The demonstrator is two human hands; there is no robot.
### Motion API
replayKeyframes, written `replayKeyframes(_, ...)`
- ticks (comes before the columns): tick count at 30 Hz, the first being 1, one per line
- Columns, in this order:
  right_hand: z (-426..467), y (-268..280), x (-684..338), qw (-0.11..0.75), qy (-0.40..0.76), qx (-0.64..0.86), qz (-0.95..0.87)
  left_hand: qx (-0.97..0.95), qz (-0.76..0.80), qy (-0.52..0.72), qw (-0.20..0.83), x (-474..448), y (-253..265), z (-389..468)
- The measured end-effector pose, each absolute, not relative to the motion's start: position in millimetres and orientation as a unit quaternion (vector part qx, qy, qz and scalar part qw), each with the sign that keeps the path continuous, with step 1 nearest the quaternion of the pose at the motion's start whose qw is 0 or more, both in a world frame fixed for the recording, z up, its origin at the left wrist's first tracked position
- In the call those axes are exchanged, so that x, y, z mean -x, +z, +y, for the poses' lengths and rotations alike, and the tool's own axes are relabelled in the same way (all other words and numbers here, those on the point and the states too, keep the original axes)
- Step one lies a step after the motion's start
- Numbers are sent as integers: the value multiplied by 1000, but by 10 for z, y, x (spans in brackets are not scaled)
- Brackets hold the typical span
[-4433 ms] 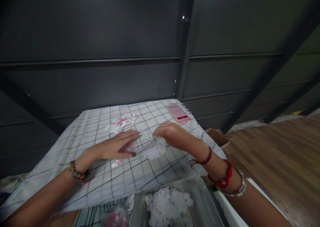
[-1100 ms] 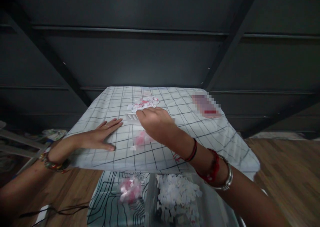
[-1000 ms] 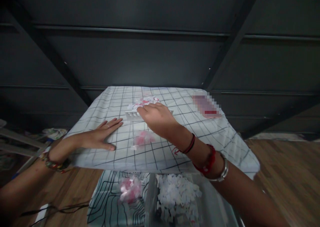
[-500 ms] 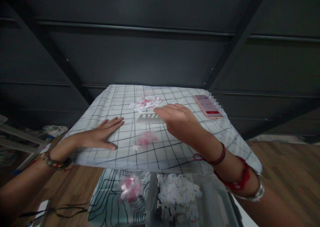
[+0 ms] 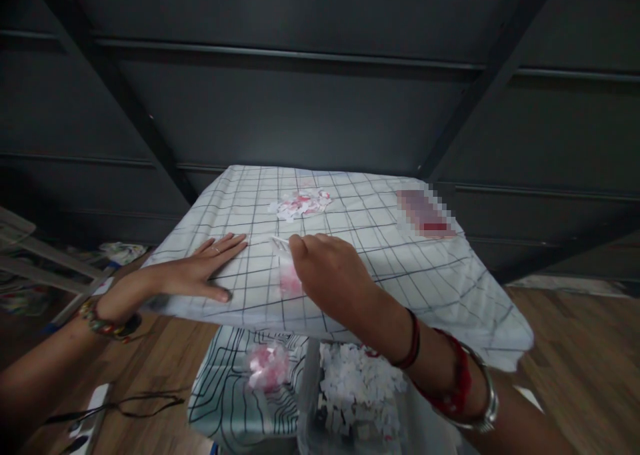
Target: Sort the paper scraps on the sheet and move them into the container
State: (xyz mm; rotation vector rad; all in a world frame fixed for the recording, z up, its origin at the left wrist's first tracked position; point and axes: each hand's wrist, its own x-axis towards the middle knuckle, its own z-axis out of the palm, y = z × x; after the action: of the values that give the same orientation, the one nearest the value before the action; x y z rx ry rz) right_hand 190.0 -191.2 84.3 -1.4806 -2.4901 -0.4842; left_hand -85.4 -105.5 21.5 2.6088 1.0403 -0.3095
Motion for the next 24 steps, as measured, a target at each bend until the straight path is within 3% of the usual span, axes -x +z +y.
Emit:
replayKeyframes(6,-2019,888,-1668,96,-151,431,-885,-910,370,-114,151,1001,175,-1092)
replayKeyframes(24,-2327,941,-1427,183,-130,328,-917,-899,383,-95,188,1073,199,-1120)
